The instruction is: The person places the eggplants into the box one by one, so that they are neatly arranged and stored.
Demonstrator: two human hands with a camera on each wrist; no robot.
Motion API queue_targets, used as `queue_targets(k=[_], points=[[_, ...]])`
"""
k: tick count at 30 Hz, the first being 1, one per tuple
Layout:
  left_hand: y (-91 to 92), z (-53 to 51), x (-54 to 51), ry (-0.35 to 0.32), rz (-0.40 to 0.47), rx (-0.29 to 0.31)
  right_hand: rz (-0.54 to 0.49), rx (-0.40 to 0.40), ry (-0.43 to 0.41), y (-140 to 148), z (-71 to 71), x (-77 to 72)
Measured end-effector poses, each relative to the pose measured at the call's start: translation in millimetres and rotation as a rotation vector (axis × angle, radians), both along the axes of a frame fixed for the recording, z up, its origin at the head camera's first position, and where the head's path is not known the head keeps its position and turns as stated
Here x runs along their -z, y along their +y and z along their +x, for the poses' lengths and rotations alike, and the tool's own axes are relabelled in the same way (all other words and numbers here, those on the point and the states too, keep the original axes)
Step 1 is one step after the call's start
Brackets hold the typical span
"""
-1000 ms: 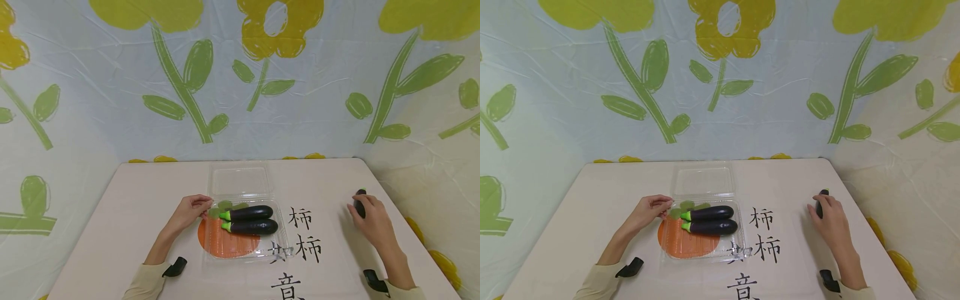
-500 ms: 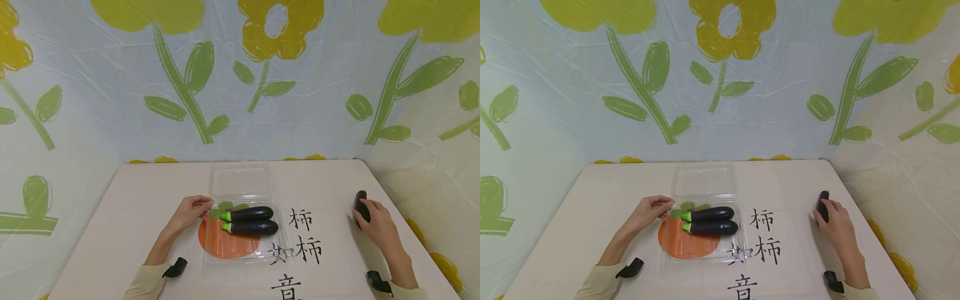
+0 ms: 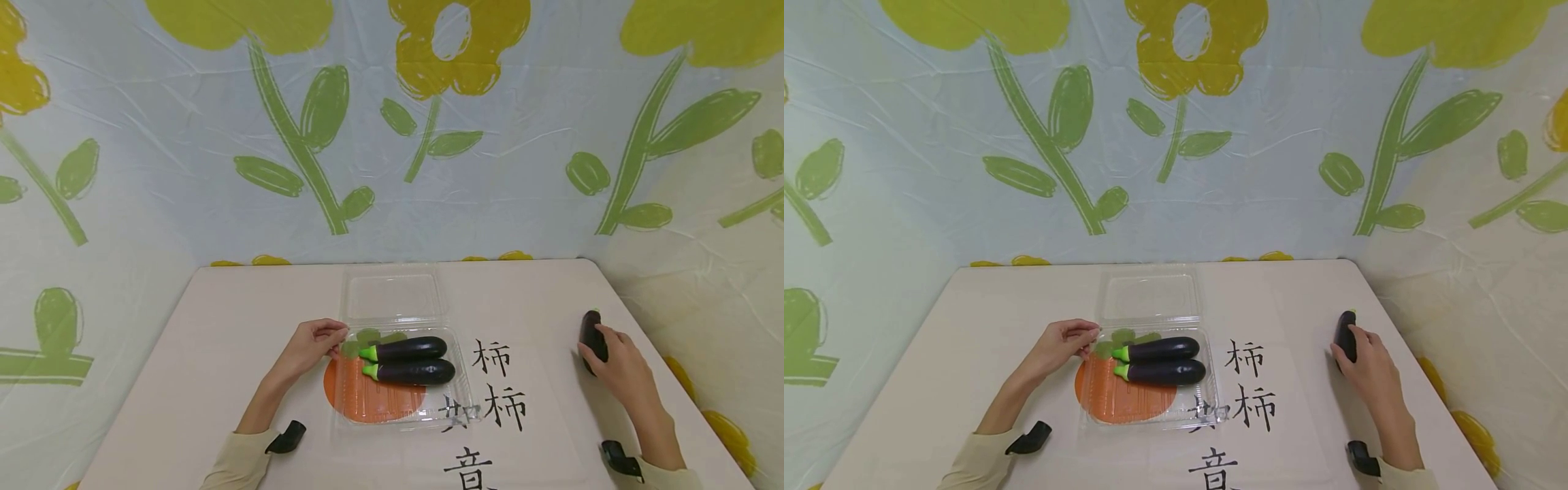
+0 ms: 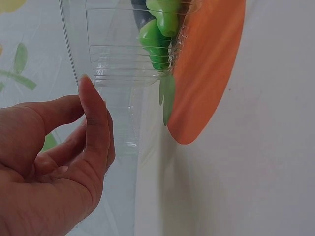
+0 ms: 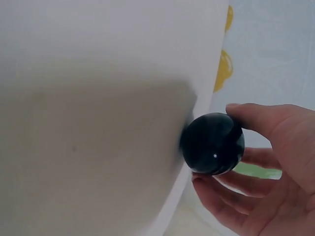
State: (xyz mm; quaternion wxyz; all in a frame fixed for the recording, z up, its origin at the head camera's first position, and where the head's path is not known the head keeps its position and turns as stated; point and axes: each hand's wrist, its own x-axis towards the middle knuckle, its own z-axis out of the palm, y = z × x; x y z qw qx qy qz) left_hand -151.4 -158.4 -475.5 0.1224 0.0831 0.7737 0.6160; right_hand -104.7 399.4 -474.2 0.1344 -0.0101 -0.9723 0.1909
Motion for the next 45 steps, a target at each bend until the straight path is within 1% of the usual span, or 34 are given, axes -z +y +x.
queue_targets(k=[8,14,16,22,24,29,37,45], points=[[0.6,1.4,-1.8,0.001,0.003,-0.001,0.001,0.002,-0.074,2,-1.0,-5.2],[0.5,0.3,-0.7,0.000,0.000,-0.001,0.022,0.016,-0.095,1,0.2,-6.0],[0.3,-0.2,0.1,0.000,-0.003,0.001,0.034,0.015,-0.089,0,1.1,-6.2],[-0.2,-1.7,3.1,-0.010,-0.002,-0.002,0.052,-0.010,-0.035,-7,2.9,-6.7],[-0.2,-2.1,3.3,-0.011,-0.005,-0.003,0.050,-0.018,-0.032,-10,3.2,-7.6],[-0.4,-1.4,2.2,-0.011,-0.008,0.002,0.044,-0.037,-0.021,-15,4.1,-9.3],[0.8,-0.8,0.6,-0.002,0.002,0.000,0.032,-0.074,0.020,-22,6.2,-14.6],[1.0,0.4,0.3,-0.003,0.007,-0.004,0.026,-0.100,0.006,-30,8.5,-21.0]])
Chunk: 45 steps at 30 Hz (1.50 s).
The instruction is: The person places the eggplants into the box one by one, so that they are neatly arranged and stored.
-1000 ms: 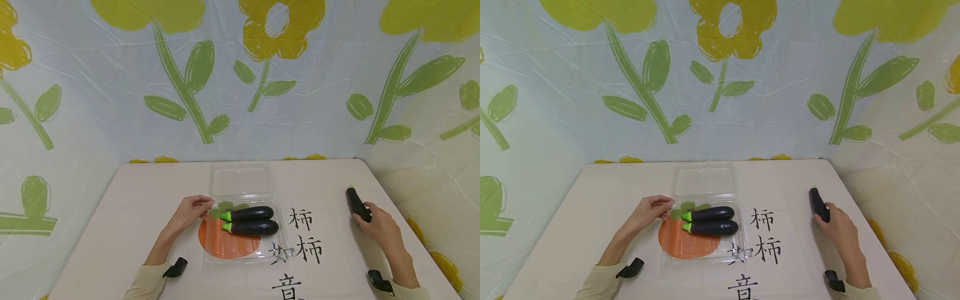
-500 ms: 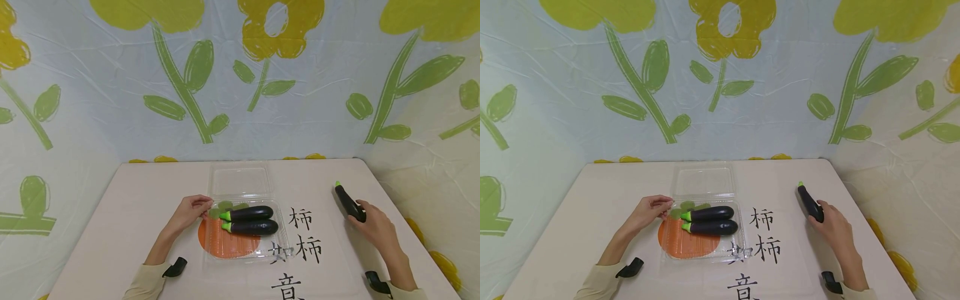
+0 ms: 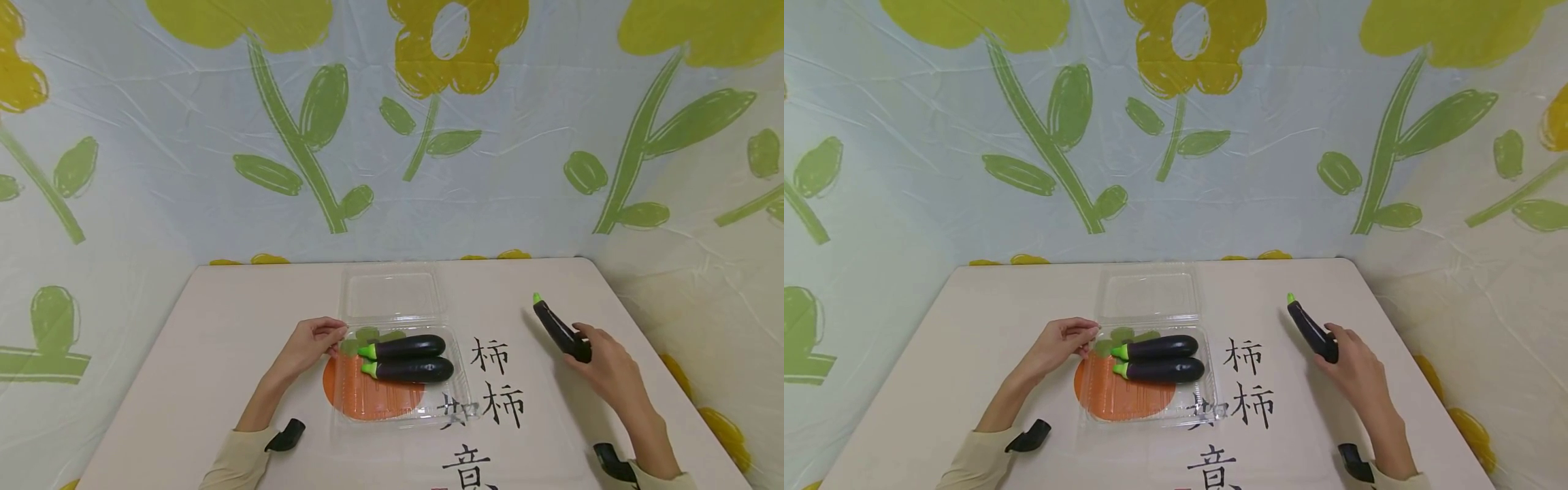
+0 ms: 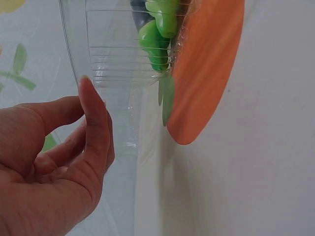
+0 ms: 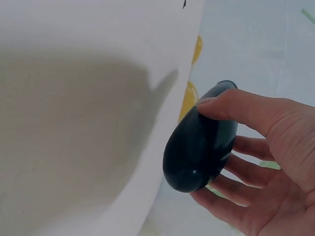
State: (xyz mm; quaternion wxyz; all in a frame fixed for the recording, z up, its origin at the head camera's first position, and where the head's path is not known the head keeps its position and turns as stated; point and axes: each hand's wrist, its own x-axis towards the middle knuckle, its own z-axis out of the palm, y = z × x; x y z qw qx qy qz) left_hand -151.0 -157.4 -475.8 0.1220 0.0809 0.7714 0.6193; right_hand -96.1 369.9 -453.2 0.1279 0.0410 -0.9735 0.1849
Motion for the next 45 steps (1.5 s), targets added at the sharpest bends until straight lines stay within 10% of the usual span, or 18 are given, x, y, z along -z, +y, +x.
queue_targets(k=[45], points=[[2.3,1.5,4.0,-0.068,0.037,-0.068,0.040,-0.359,0.180,-95,-3.1,-38.8]])
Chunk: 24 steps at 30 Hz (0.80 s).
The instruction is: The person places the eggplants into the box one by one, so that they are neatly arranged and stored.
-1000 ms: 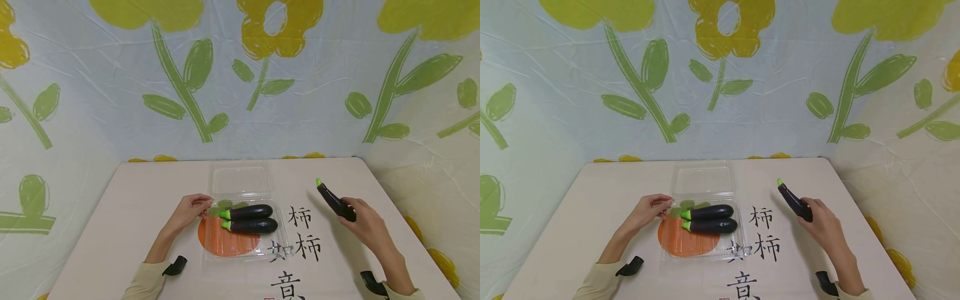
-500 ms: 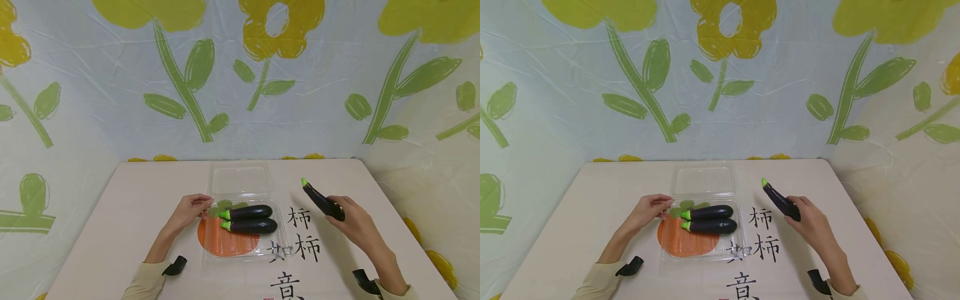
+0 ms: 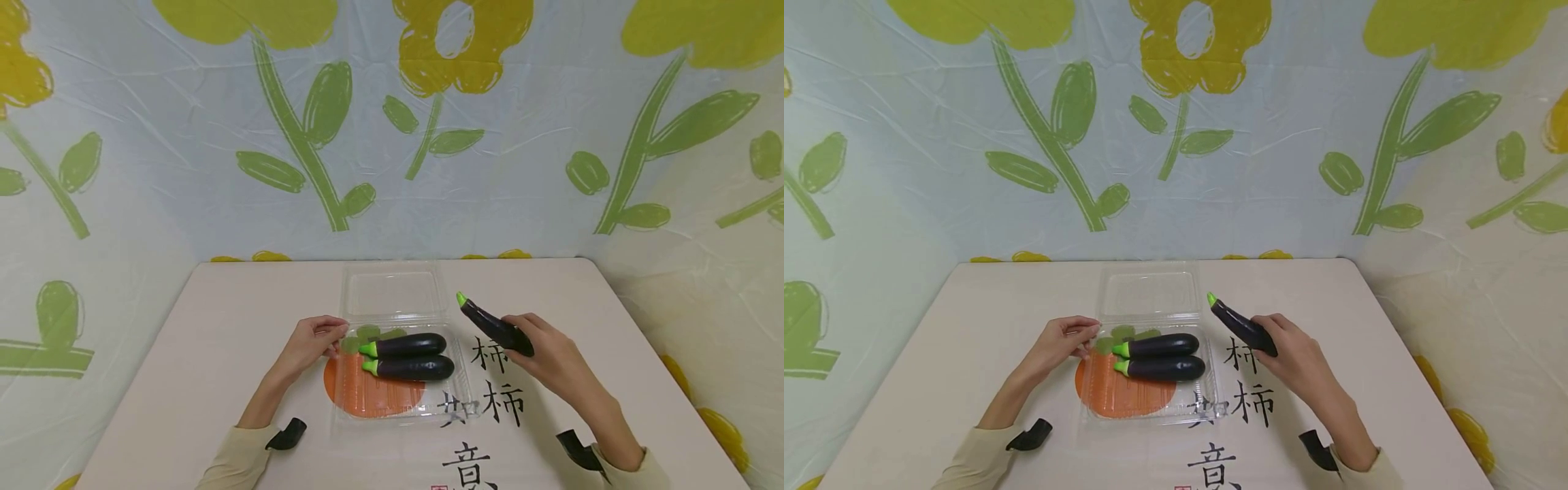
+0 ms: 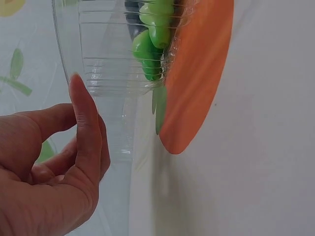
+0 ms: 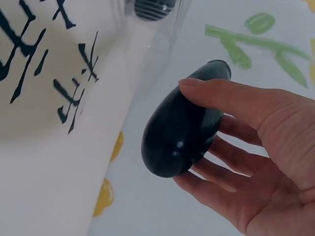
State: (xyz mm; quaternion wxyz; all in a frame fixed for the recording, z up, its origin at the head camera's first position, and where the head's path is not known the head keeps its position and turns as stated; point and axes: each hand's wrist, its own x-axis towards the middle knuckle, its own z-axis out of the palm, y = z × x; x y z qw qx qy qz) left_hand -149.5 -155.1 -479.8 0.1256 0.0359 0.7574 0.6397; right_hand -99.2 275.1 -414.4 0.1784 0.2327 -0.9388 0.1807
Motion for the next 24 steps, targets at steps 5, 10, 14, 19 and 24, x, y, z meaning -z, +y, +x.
queue_targets(k=[5,10,14,19,24], points=[[0.6,1.0,-0.1,-0.001,-0.008,-0.009,0.019,-0.032,-0.020,-13,-1.3,-3.2],[0.1,1.6,-0.9,0.004,-0.003,0.002,0.043,-0.063,-0.044,-27,-0.4,-7.9],[0.1,2.4,-2.2,0.007,-0.001,0.005,0.060,-0.098,-0.039,-38,1.4,-11.0],[-0.7,2.1,-2.2,0.015,0.005,0.011,0.083,-0.160,-0.003,-52,2.9,-13.3],[-0.7,0.0,-2.0,0.019,0.003,0.014,0.103,-0.209,0.006,-64,4.4,-15.1]])
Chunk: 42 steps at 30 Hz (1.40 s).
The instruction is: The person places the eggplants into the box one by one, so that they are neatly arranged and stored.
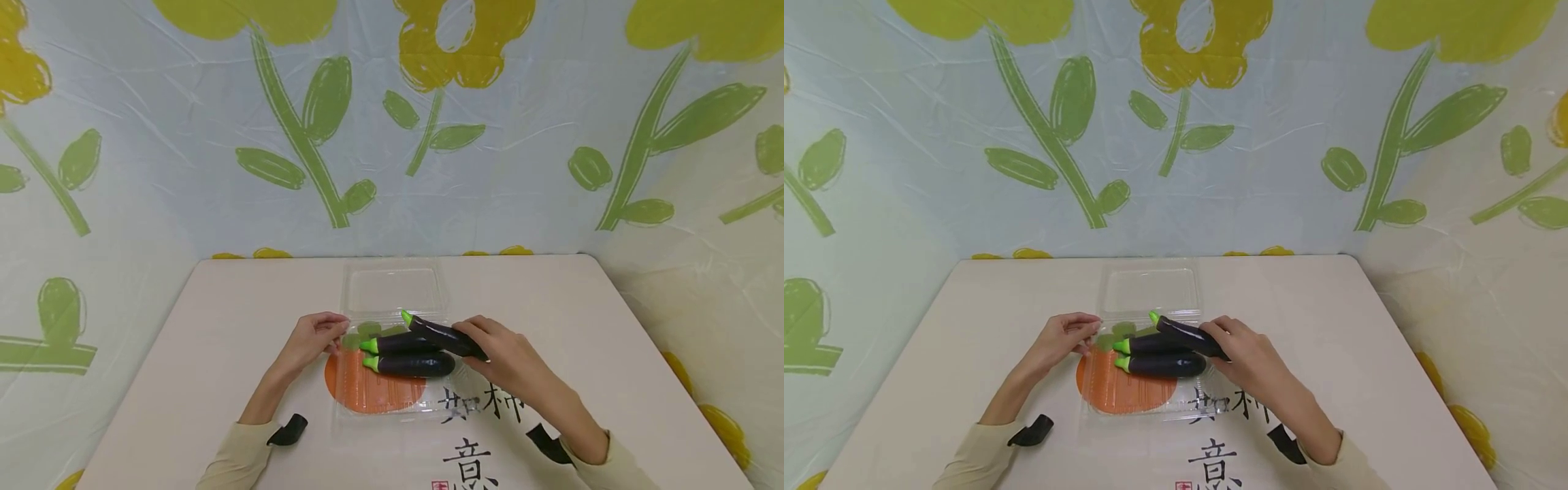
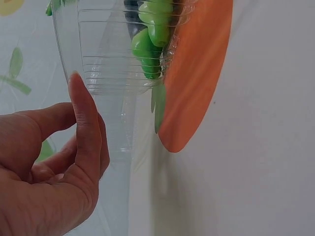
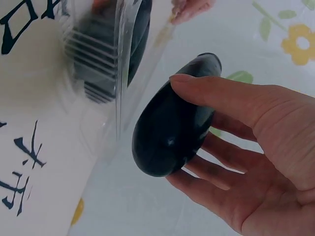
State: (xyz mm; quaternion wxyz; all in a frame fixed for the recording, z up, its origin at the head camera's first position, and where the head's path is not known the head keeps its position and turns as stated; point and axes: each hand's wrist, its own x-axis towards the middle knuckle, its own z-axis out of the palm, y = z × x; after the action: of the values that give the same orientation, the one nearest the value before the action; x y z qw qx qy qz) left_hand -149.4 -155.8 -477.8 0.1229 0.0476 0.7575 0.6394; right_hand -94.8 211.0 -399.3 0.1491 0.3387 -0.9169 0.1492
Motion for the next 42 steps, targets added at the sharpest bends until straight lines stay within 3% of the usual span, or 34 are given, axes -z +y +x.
queue_targets(k=[8,21,32,42], points=[[-1.1,-0.5,1.0,0.001,-0.004,-0.008,0.015,-0.053,-0.007,-19,-0.4,2.4],[-0.9,-0.5,0.9,-0.002,-0.011,0.003,0.051,-0.125,-0.104,-43,6.0,14.3],[-0.6,-0.7,0.6,0.004,0.003,0.017,0.079,-0.132,-0.277,-47,12.4,22.1],[-0.4,0.1,-0.9,0.005,0.011,0.009,0.062,-0.192,-0.308,-41,12.2,32.8]])
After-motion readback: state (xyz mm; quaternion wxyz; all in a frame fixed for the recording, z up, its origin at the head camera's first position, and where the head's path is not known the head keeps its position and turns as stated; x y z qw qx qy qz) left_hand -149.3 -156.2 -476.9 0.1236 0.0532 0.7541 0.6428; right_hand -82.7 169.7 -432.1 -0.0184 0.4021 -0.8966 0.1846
